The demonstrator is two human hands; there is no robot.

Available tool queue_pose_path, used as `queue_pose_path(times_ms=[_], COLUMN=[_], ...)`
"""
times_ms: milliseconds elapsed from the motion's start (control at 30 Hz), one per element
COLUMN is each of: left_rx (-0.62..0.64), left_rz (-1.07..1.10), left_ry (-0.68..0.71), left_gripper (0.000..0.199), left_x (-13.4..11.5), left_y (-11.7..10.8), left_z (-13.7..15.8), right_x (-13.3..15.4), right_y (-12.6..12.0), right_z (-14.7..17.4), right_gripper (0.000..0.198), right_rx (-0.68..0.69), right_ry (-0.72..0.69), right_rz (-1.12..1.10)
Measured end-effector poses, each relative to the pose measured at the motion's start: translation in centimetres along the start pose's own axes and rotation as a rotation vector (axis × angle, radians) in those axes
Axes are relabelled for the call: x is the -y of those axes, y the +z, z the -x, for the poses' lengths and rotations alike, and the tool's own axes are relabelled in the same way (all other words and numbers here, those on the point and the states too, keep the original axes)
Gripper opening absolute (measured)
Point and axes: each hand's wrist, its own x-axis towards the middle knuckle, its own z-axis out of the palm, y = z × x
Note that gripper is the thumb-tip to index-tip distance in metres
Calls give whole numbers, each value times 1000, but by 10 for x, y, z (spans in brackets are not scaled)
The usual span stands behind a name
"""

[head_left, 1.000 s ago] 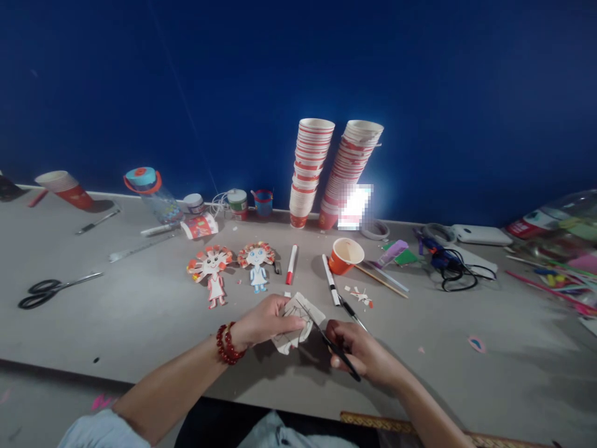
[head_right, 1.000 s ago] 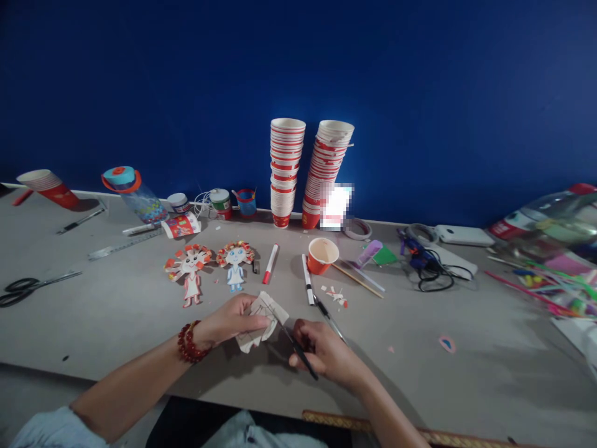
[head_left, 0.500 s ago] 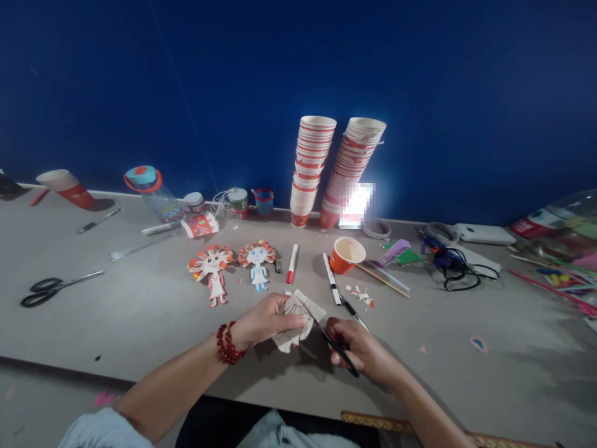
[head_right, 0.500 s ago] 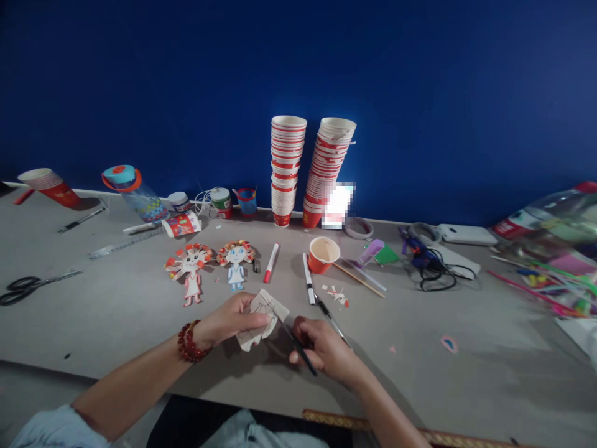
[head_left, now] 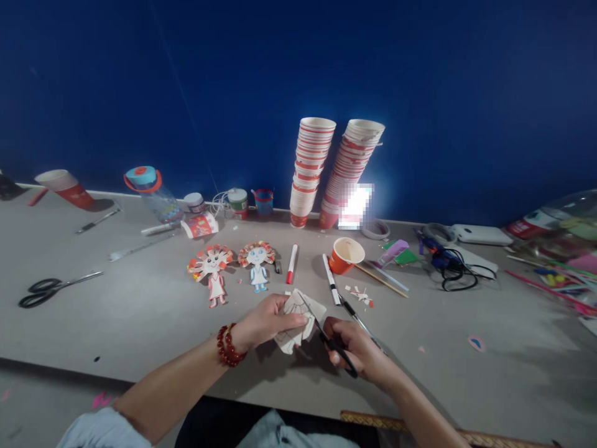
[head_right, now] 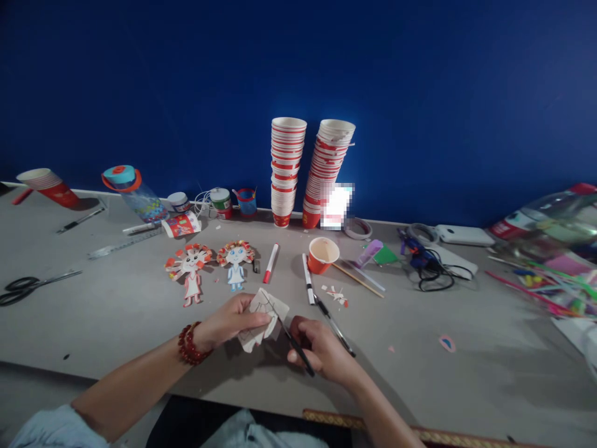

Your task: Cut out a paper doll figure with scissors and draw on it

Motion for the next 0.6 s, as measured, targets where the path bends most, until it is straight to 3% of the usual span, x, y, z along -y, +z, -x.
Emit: queue_pose_path(times_ms=[600], left_rx=[-35], left_rz=[18], left_ry=[50], left_gripper=[44], left_x=[8], left_y=[7], left_z=[-1], right_x=[9], right_y=[19], right_z=[2], right_gripper=[63], right_rx=[-178], right_ry=[-50], right_rz=[31])
